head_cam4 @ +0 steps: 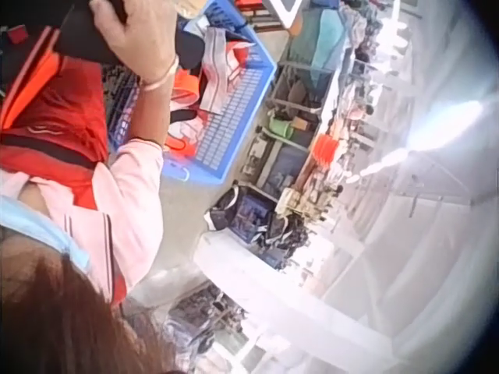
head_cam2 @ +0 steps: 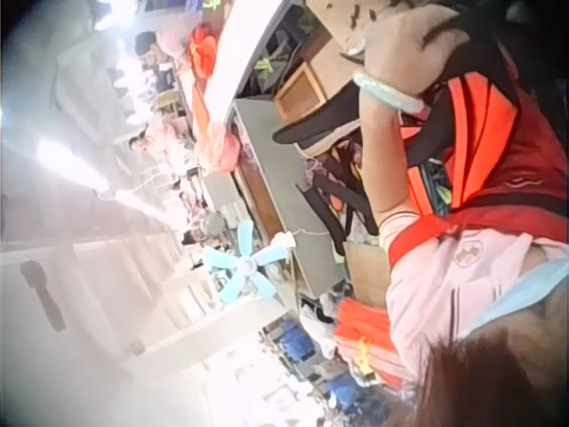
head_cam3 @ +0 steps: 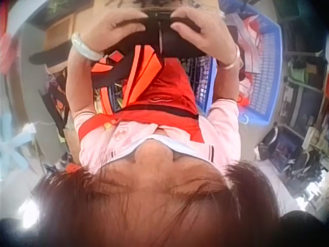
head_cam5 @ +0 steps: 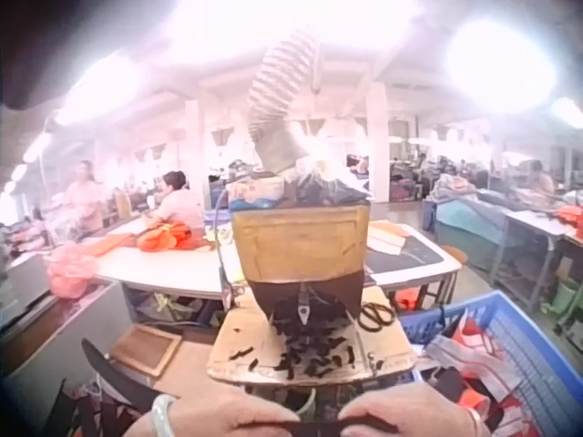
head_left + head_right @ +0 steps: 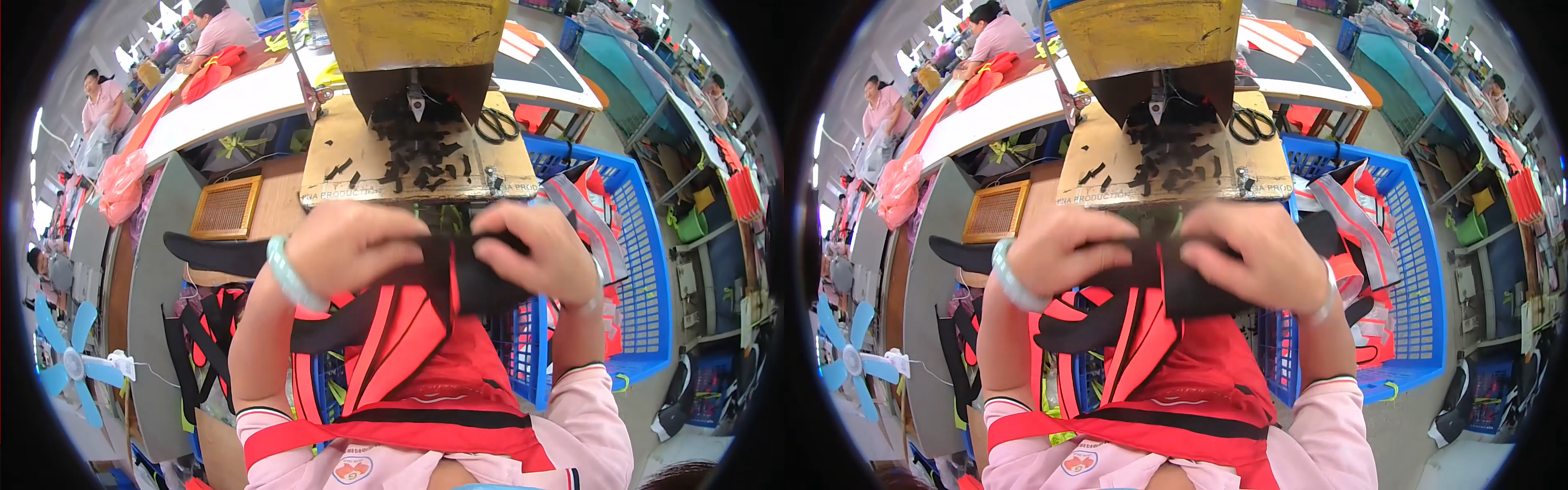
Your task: Assembling and sewing red and black fabric straps using an industrial sewing machine.
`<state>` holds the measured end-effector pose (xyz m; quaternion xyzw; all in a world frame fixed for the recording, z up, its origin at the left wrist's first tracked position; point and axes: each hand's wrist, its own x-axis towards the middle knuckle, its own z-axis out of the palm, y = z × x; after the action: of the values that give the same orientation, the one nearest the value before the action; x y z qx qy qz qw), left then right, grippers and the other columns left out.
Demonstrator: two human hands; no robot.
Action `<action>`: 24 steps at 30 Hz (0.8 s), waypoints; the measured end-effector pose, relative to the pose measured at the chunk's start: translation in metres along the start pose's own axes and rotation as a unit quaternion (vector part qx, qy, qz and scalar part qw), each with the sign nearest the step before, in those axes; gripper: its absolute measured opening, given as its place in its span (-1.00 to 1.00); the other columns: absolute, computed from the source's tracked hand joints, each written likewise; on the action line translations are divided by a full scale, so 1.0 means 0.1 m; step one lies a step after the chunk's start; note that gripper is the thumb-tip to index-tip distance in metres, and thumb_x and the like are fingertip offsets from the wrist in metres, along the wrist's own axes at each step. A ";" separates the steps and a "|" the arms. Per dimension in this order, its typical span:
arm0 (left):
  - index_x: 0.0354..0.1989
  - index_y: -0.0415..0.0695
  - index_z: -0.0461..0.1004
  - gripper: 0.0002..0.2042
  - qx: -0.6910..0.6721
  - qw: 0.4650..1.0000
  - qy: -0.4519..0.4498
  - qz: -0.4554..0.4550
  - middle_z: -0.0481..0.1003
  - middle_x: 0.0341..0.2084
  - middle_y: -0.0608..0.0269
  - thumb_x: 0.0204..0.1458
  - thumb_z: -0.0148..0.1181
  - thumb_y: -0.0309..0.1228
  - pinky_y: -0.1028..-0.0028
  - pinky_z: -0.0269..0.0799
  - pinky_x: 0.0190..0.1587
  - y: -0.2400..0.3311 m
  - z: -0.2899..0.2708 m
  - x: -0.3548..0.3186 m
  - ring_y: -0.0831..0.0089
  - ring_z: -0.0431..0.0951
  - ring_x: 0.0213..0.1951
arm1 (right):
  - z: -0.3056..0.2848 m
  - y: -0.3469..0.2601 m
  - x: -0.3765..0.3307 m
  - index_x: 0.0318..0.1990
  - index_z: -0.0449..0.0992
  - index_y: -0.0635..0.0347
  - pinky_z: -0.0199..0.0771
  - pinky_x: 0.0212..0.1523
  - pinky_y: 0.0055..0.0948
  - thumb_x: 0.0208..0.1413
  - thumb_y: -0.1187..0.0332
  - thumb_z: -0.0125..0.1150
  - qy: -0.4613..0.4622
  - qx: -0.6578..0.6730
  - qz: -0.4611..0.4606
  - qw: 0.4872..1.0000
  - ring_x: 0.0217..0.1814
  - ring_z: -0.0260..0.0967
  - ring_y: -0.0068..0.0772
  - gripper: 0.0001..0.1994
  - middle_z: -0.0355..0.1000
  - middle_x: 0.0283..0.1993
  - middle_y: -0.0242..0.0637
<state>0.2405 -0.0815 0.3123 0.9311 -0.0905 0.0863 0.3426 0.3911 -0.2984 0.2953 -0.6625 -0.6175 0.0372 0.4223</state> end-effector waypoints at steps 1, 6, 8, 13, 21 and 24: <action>-0.23 -0.09 0.60 -0.79 0.062 0.998 0.029 -0.006 0.57 -0.43 0.02 0.01 0.25 -0.27 0.27 0.48 -0.28 -0.18 0.00 0.06 0.04 0.58 -0.34 | 0.05 0.16 0.11 -0.26 0.52 0.19 0.46 -0.31 -0.21 0.08 0.28 0.22 -0.009 -0.029 0.046 0.998 -0.31 0.47 0.03 -0.81 0.50 -0.37 -0.08; -0.18 -0.23 0.57 -0.71 -0.014 0.994 -0.011 -0.108 0.58 -0.40 -0.02 0.04 0.25 -0.26 0.34 0.46 -0.19 -0.86 0.02 0.47 0.17 0.59 -0.29 | 0.12 0.84 0.45 -0.23 0.54 0.20 0.44 -0.24 -0.18 0.10 0.22 0.21 -0.017 -0.075 0.070 0.995 -0.25 0.47 0.03 -0.77 0.51 -0.35 -0.06; -0.18 -0.27 0.56 -0.69 -0.058 0.990 -0.025 -0.127 0.59 -0.42 0.01 0.05 0.26 -0.26 0.38 0.45 -0.18 -1.03 -0.03 0.60 0.27 0.59 -0.30 | 0.11 1.00 0.58 -0.24 0.54 0.22 0.44 -0.24 -0.20 0.10 0.22 0.21 -0.017 -0.072 0.080 0.994 -0.26 0.47 0.01 -0.76 0.51 -0.35 -0.06; -0.25 -0.32 0.53 -0.68 -0.130 0.975 -0.053 -0.172 0.49 -0.52 0.30 0.08 0.27 -0.24 0.51 0.37 -0.23 -1.46 -0.10 0.86 0.60 0.41 -0.37 | 0.14 1.41 0.87 -0.25 0.55 0.29 0.42 -0.25 -0.35 0.13 0.21 0.22 -0.066 0.034 0.137 0.988 -0.32 0.45 -0.26 -0.73 0.50 -0.36 -0.15; -0.24 -0.28 0.57 -0.78 -0.160 0.964 -0.074 -0.202 0.49 -0.46 0.55 0.14 0.26 -0.33 0.64 0.35 -0.29 -1.83 -0.12 1.04 0.78 0.39 -0.37 | 0.21 1.79 1.03 -0.20 0.54 0.32 0.33 -0.30 -0.58 0.20 0.24 0.24 -0.101 0.082 0.175 0.976 -0.34 0.31 -0.68 -0.73 0.45 -0.42 -0.42; -0.26 -0.29 0.56 -0.79 -0.140 0.963 -0.069 -0.220 0.48 -0.46 0.56 0.15 0.25 -0.34 0.65 0.34 -0.27 -1.88 -0.11 1.05 0.79 0.38 -0.36 | 0.23 1.82 1.08 -0.22 0.55 0.33 0.33 -0.32 -0.57 0.20 0.23 0.25 -0.101 0.066 0.168 0.978 -0.35 0.30 -0.68 -0.72 0.45 -0.43 -0.42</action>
<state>0.3841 0.0553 0.2268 0.8742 0.0823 -0.0692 0.4734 0.5465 -0.1738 0.2216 -0.7206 -0.5328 0.2150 0.3881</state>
